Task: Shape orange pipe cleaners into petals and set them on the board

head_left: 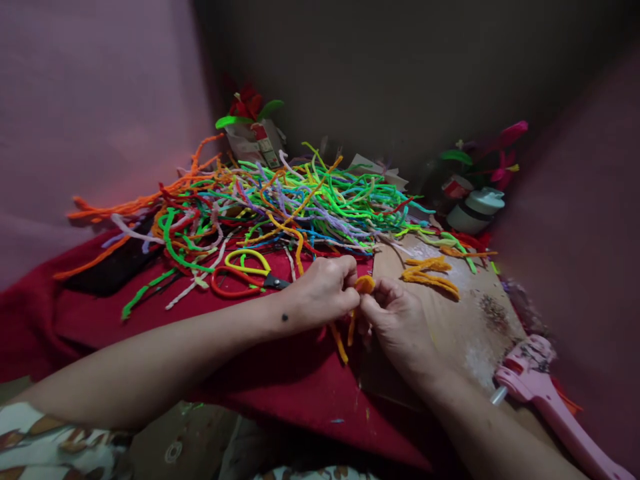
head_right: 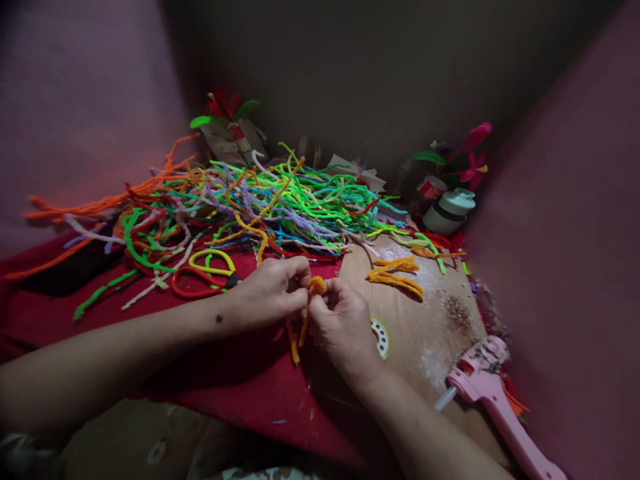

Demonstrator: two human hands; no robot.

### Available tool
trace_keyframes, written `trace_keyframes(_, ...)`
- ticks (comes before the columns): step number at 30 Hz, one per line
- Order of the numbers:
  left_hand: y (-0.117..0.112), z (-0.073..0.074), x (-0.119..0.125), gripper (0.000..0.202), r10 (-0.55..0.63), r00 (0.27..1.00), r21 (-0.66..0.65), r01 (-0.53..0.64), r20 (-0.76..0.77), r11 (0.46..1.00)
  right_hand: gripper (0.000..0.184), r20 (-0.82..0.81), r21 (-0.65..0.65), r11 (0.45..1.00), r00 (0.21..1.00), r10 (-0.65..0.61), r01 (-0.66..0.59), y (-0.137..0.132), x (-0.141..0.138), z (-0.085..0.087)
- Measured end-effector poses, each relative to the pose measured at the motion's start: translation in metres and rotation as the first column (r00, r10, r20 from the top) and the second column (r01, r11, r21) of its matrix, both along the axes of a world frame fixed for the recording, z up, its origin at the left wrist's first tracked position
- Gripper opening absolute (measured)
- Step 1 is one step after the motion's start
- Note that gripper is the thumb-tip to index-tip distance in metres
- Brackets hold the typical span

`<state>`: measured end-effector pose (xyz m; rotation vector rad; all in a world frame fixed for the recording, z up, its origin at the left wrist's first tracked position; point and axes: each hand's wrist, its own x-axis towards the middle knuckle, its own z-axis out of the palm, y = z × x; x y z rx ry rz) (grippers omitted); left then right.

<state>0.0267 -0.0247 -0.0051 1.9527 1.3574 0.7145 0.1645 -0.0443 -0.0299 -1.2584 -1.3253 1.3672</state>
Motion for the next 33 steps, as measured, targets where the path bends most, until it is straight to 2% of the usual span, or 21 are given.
trace_keyframes(4,0.002,-0.001,-0.001,0.005,0.010,0.973,-0.246,0.048,0.230,0.968,0.011,-0.098,0.012,0.999,0.995,0.035,-0.034,0.003,0.000,0.001)
trace_keyframes(6,0.002,-0.002,-0.002,0.007,0.023,0.958,-0.287,0.062,0.286,0.956,0.012,-0.099,0.017,1.000,0.995,0.026,-0.025,0.004,0.000,0.001)
trace_keyframes(8,0.002,-0.002,-0.002,0.006,0.004,0.961,-0.281,0.078,0.277,0.956,0.014,-0.089,0.003,0.999,0.996,0.032,-0.032,0.005,0.000,0.000)
trace_keyframes(11,0.001,-0.001,-0.002,0.004,-0.045,0.989,-0.165,0.068,0.142,0.984,0.010,-0.066,-0.014,0.998,0.996,0.057,-0.058,0.005,0.001,-0.001)
trace_keyframes(15,0.000,0.000,-0.002,0.006,-0.035,0.993,0.105,0.047,-0.114,0.993,0.007,-0.026,-0.019,0.999,0.999,0.041,-0.042,0.003,0.002,0.000)
trace_keyframes(17,0.001,0.000,-0.002,0.005,-0.019,0.990,0.165,0.042,-0.141,0.985,0.010,-0.041,-0.031,0.999,0.999,0.030,-0.031,0.003,0.003,0.000)
trace_keyframes(18,0.002,0.001,-0.003,0.004,-0.020,0.994,0.152,0.037,-0.111,0.988,0.012,-0.051,-0.040,0.999,0.998,0.023,-0.025,0.003,0.003,0.001)
trace_keyframes(19,0.003,0.002,-0.003,0.004,-0.031,0.998,0.107,0.036,-0.053,0.994,0.014,-0.064,-0.047,0.999,0.998,0.018,-0.021,0.003,0.003,0.001)
trace_keyframes(21,0.007,0.004,-0.005,0.010,-0.057,0.990,-0.066,0.066,0.128,0.996,0.016,-0.087,-0.060,0.998,0.996,0.008,-0.013,0.004,0.003,0.001)
trace_keyframes(23,0.009,0.007,-0.006,0.014,-0.037,0.945,-0.253,0.124,0.324,0.959,0.017,-0.112,-0.076,0.997,0.994,0.010,-0.018,0.005,0.004,0.001)
trace_keyframes(25,0.010,0.008,-0.007,0.013,0.034,0.900,-0.370,0.144,0.434,0.918,0.019,-0.140,-0.099,0.995,0.990,0.018,-0.032,0.005,0.004,0.001)
trace_keyframes(28,0.010,0.010,-0.008,0.011,0.110,0.870,-0.424,0.122,0.482,0.897,0.022,-0.142,-0.135,0.990,0.990,0.011,-0.030,0.003,0.005,0.003)
trace_keyframes(33,0.010,0.006,-0.009,0.011,0.085,0.862,-0.435,0.166,0.500,0.885,0.021,-0.083,-0.118,0.993,0.997,-0.007,-0.003,-0.001,0.005,0.006)
